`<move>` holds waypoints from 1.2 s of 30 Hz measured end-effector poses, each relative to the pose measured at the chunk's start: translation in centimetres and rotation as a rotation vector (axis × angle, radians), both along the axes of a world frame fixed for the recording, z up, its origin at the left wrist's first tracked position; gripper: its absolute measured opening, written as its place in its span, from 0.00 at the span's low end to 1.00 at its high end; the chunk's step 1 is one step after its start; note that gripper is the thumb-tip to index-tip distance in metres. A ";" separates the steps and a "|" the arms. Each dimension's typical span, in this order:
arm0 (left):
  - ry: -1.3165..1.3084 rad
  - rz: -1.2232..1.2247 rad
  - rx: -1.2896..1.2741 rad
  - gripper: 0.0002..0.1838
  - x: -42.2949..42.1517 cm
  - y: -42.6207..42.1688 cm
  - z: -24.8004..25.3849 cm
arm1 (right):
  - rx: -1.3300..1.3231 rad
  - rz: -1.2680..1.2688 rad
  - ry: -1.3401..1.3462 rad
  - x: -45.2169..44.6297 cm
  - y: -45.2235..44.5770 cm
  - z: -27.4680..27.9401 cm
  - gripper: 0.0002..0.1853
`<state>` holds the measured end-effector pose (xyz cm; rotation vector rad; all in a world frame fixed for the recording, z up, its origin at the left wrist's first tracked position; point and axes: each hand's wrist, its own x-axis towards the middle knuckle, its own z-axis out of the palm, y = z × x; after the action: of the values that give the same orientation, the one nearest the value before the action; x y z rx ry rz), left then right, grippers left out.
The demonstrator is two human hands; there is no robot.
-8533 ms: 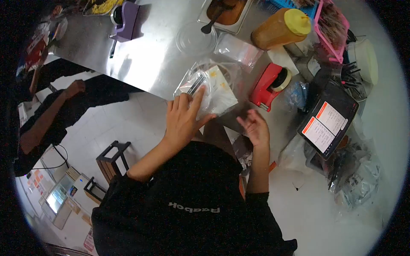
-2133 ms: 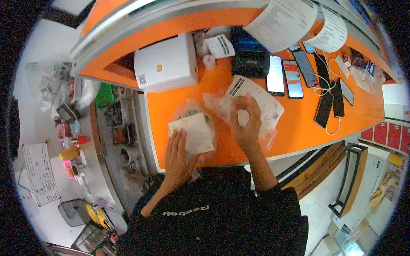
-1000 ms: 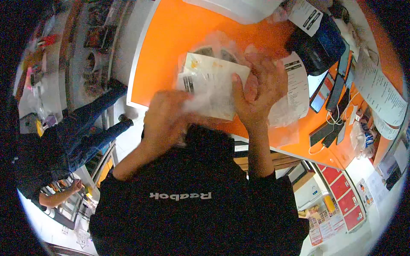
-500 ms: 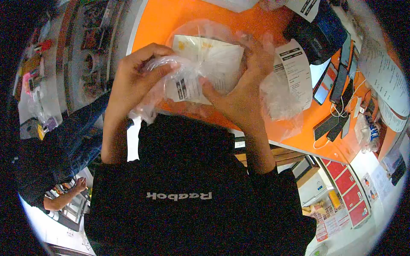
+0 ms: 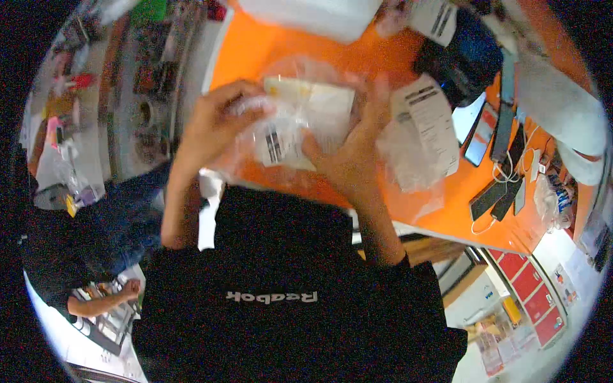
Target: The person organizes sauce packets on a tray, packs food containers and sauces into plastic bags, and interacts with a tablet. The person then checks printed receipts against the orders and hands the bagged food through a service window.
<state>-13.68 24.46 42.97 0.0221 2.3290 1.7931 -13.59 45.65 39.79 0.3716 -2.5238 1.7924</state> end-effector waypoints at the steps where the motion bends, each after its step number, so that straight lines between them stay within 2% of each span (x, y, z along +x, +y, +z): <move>1: -0.032 -0.011 -0.019 0.11 -0.1 0.1 0.5 | 0.010 -0.010 -0.010 0.0 0.0 0.3 0.62; 4: 0.045 -0.077 -0.149 0.15 0.7 0.4 2.1 | -0.052 0.020 0.035 0.1 0.2 0.4 0.60; 6: 0.198 -0.292 -0.252 0.17 1.1 0.0 3.5 | -0.112 0.033 0.010 0.1 0.8 0.9 0.61; 7: 0.187 -0.361 -0.244 0.17 1.4 -0.3 3.7 | -0.147 0.065 -0.076 0.3 1.2 1.9 0.60; 8: 0.170 -0.428 -0.242 0.17 1.5 -0.5 4.2 | -0.019 0.034 -0.068 0.4 1.6 3.4 0.59; 10: 0.104 -0.477 -0.237 0.16 0.9 -0.6 6.4 | -0.025 -0.037 0.034 0.6 2.0 4.6 0.56; 11: 0.129 -0.447 -0.245 0.16 0.3 -0.6 7.2 | -0.157 -0.060 0.123 0.6 2.0 4.0 0.53; 13: 0.150 -0.388 -0.248 0.15 -0.8 -0.2 8.4 | 0.004 -0.175 0.269 0.4 2.9 3.6 0.48; 15: 0.210 -0.368 -0.216 0.13 -1.9 0.6 9.5 | -0.176 -0.255 0.359 -0.1 3.4 5.1 0.45; 18: 0.272 -0.372 -0.179 0.12 -3.1 2.5 10.2 | -0.263 -0.355 0.428 0.0 5.0 5.4 0.44; 21: 0.337 -0.386 -0.189 0.10 -3.8 4.5 11.0 | -0.209 -0.474 0.419 0.3 6.7 5.2 0.43; 23: 0.351 -0.407 -0.190 0.09 -3.8 5.6 10.8 | -0.217 -0.558 0.507 0.8 7.7 5.3 0.40; 28: 0.372 -0.413 -0.204 0.09 -4.1 6.9 10.3 | -0.231 -0.822 0.434 2.7 10.7 4.2 0.35; 29: 0.385 -0.408 -0.207 0.08 -4.1 6.9 10.2 | -0.222 -0.886 0.380 3.2 10.9 4.3 0.38; 32: 0.495 -0.377 -0.237 0.08 -5.0 7.6 10.4 | -0.312 -0.946 0.368 3.7 12.0 4.0 0.38; 36: 0.687 -0.255 -0.267 0.06 -7.2 9.4 12.5 | -0.265 -0.982 0.415 3.2 12.8 4.0 0.37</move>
<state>-20.85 33.91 55.43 0.9867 2.8139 1.4837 -10.42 58.48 43.82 -0.4051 -1.6573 1.3906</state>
